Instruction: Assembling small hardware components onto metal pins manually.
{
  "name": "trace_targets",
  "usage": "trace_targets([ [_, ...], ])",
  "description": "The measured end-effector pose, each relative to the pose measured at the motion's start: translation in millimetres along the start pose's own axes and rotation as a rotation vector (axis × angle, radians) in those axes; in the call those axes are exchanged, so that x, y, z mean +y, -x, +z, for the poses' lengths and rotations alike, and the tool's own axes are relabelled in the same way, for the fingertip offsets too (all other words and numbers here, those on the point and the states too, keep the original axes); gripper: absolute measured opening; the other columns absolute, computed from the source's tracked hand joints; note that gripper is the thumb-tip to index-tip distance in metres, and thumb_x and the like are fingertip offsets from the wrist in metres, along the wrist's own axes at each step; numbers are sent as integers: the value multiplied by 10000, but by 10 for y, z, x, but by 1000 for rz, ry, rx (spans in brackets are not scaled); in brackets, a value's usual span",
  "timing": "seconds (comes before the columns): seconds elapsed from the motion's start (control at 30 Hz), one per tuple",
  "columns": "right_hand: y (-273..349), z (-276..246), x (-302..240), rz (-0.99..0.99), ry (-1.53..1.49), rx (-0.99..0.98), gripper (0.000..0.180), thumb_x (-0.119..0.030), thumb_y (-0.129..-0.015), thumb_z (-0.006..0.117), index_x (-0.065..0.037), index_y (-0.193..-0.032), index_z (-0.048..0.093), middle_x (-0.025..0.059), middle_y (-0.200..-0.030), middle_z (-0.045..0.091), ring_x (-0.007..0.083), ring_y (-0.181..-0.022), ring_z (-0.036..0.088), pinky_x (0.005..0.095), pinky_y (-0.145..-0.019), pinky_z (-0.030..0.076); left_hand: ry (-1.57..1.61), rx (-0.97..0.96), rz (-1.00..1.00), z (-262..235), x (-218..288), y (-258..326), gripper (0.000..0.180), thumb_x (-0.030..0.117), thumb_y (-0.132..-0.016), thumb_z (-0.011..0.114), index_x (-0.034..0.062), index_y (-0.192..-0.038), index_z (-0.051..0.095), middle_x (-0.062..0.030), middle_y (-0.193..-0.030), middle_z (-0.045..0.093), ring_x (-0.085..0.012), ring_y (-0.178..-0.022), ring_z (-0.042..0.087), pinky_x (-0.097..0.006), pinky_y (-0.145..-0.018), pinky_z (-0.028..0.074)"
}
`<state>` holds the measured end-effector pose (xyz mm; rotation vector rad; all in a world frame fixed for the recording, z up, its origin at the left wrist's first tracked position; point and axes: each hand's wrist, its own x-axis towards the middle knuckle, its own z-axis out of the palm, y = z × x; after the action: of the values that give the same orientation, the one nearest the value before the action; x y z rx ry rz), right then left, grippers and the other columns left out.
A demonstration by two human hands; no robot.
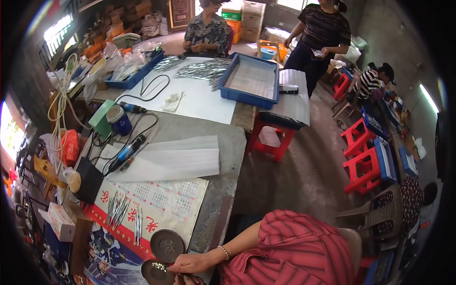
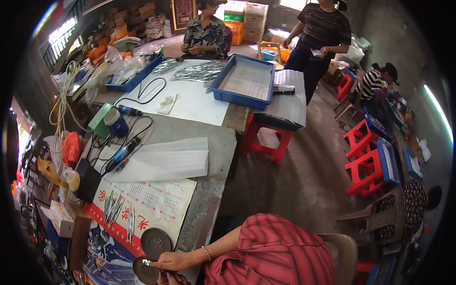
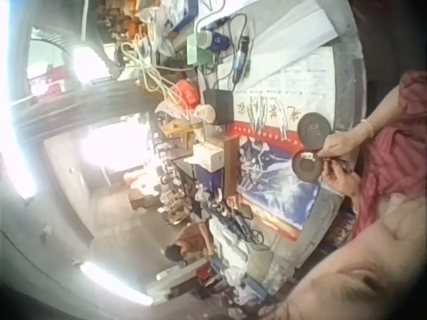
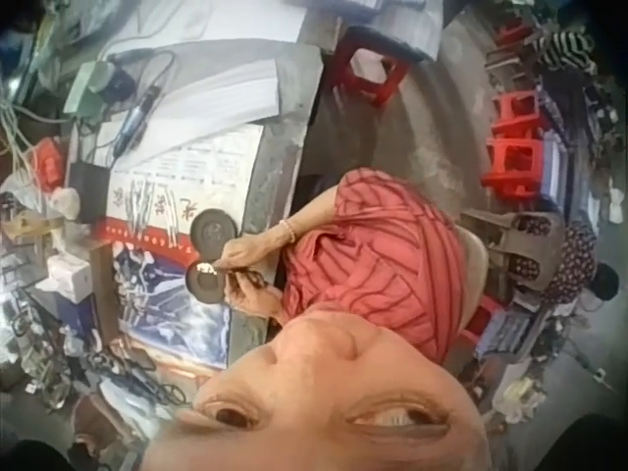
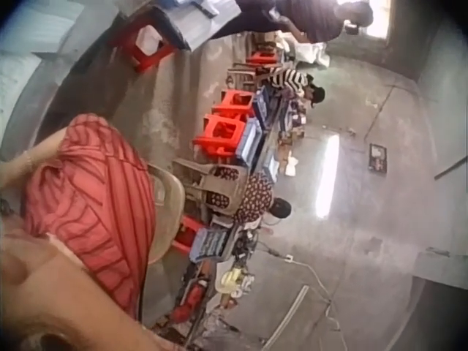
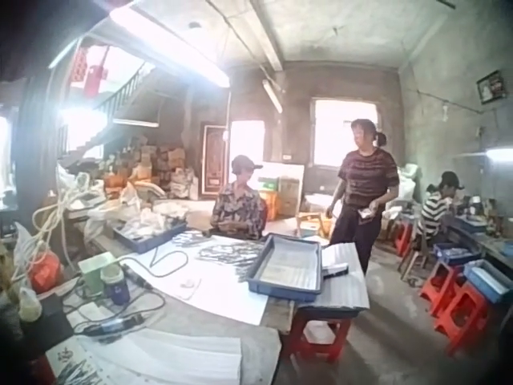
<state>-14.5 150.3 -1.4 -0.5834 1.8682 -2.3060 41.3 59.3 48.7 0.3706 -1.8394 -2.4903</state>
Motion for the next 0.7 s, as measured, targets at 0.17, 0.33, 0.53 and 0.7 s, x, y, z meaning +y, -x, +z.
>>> trace_targets([
  [0.17,44,-84,-224,-89,354,-67,435,-308,-959,485,28,-706,597,145,-655,640,204,-610,638,347,-567,467,62,105,69,-31,-134,8,50,36,-885,538,5,-886,577,-7,-563,458,-75,-452,374,-209,-421,280],
  [0.33,45,-136,-137,-75,-8,58,435,-327,-932,531,34,-690,526,172,-622,572,278,-590,603,342,-553,455,4,16,9,-39,-148,-22,64,41,-894,535,17,-949,557,-11,-577,462,-83,-466,383,-209,-432,291],
  [0.53,96,-80,-184,5,-18,21,413,-283,-911,562,27,-651,478,182,-596,527,234,-544,583,368,-506,404,6,77,-5,37,-110,-5,20,41,-897,527,28,-899,542,-6,-574,453,-77,-470,380,-208,-432,288],
  [0.7,88,-131,-143,7,66,-15,267,-233,-898,594,-19,-739,594,121,-623,602,224,-594,627,349,-505,450,-5,43,-19,21,-83,-6,42,41,-895,522,42,-854,527,-2,-577,452,-73,-469,371,-204,-433,285],
])
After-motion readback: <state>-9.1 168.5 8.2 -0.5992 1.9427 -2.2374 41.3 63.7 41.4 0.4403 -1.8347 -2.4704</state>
